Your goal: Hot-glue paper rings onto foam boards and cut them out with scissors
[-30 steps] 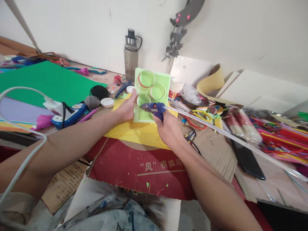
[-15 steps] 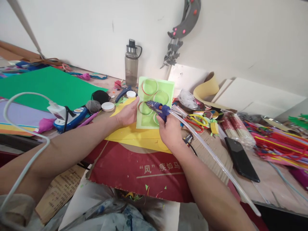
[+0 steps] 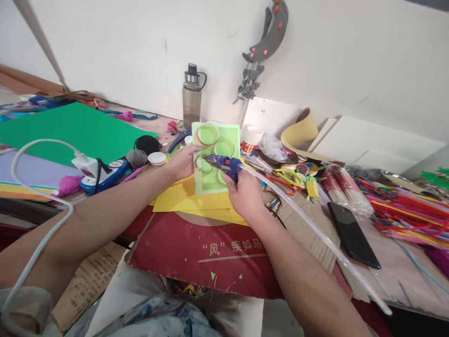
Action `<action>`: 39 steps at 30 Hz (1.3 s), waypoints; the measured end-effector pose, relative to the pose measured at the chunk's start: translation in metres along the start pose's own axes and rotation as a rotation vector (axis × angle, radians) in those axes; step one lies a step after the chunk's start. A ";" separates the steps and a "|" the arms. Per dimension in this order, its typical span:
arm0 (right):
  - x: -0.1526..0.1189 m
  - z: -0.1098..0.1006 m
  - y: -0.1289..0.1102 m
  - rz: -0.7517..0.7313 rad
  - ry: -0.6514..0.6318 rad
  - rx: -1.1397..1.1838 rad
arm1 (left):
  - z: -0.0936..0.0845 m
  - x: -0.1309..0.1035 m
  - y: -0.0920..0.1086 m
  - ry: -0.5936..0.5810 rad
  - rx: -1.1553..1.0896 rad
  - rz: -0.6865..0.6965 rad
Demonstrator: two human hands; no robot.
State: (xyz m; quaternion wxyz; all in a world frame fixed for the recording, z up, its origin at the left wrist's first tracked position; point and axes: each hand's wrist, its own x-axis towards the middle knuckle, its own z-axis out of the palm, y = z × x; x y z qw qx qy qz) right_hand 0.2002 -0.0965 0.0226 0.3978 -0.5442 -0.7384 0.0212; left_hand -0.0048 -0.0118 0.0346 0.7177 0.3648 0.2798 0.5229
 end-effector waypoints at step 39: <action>0.011 -0.011 0.008 0.061 0.201 -0.012 | 0.019 -0.024 -0.025 -0.204 0.109 0.063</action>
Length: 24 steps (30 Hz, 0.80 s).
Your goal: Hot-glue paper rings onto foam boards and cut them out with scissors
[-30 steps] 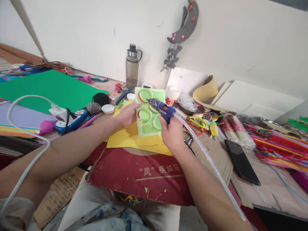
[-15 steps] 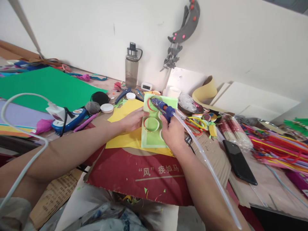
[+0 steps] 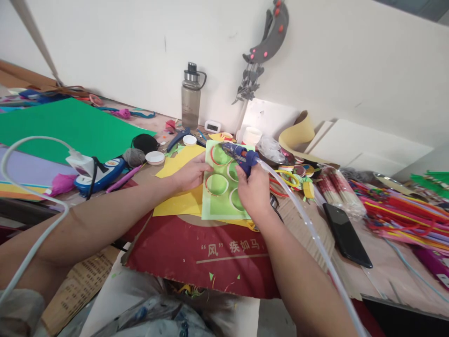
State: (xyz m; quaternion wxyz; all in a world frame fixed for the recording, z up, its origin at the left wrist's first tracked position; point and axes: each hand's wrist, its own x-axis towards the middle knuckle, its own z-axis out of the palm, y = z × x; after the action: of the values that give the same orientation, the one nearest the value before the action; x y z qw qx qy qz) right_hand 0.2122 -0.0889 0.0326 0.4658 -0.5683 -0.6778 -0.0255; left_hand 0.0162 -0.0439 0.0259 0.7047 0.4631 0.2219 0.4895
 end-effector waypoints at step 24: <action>0.000 0.002 0.010 -0.104 -0.041 -0.201 | 0.003 -0.003 -0.001 -0.051 -0.046 -0.040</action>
State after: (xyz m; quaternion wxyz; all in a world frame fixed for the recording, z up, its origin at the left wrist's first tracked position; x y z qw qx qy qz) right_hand 0.2188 -0.0840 0.0265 0.3906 -0.5765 -0.7098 -0.1059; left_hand 0.0177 -0.0475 0.0262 0.7303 0.4546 0.2016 0.4684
